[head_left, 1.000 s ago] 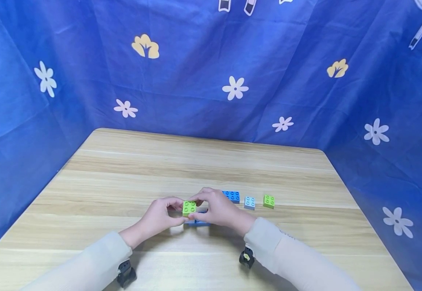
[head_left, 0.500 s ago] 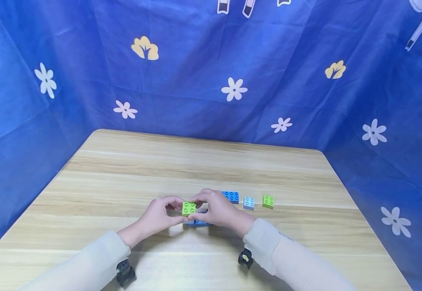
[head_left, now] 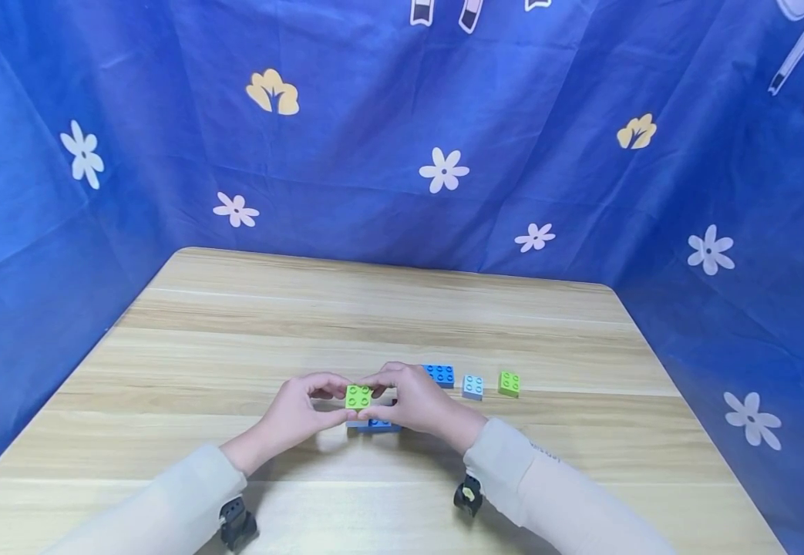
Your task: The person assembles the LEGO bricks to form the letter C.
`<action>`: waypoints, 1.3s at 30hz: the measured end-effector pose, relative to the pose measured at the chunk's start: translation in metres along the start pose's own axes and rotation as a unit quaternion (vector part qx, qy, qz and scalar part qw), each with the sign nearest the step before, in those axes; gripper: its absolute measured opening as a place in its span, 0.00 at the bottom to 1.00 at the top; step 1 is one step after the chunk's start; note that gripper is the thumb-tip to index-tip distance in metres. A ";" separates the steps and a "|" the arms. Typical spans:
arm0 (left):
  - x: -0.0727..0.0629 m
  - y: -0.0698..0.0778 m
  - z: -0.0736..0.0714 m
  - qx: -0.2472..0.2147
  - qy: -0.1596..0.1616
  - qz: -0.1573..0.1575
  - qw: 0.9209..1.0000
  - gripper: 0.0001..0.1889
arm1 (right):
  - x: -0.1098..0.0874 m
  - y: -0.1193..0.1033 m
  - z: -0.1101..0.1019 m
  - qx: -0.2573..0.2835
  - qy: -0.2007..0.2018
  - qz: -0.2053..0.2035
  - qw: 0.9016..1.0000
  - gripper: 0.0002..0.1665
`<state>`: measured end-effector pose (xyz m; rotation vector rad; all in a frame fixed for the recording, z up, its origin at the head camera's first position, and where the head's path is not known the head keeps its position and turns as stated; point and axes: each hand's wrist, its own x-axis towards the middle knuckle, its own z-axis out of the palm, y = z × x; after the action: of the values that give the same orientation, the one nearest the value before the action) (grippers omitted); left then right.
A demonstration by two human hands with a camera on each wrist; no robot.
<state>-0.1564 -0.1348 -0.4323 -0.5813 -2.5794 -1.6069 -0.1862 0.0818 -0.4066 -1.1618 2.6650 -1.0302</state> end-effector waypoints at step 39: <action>0.001 0.002 0.000 0.020 0.000 -0.016 1.000 0.20 | -0.077 0.077 -0.038 -0.021 0.134 0.028 0.990 0.32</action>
<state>-0.1561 -0.1334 -0.4303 -0.5399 -2.6269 -1.5588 -0.1912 0.1921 -0.4389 -1.0144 2.9157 -1.2034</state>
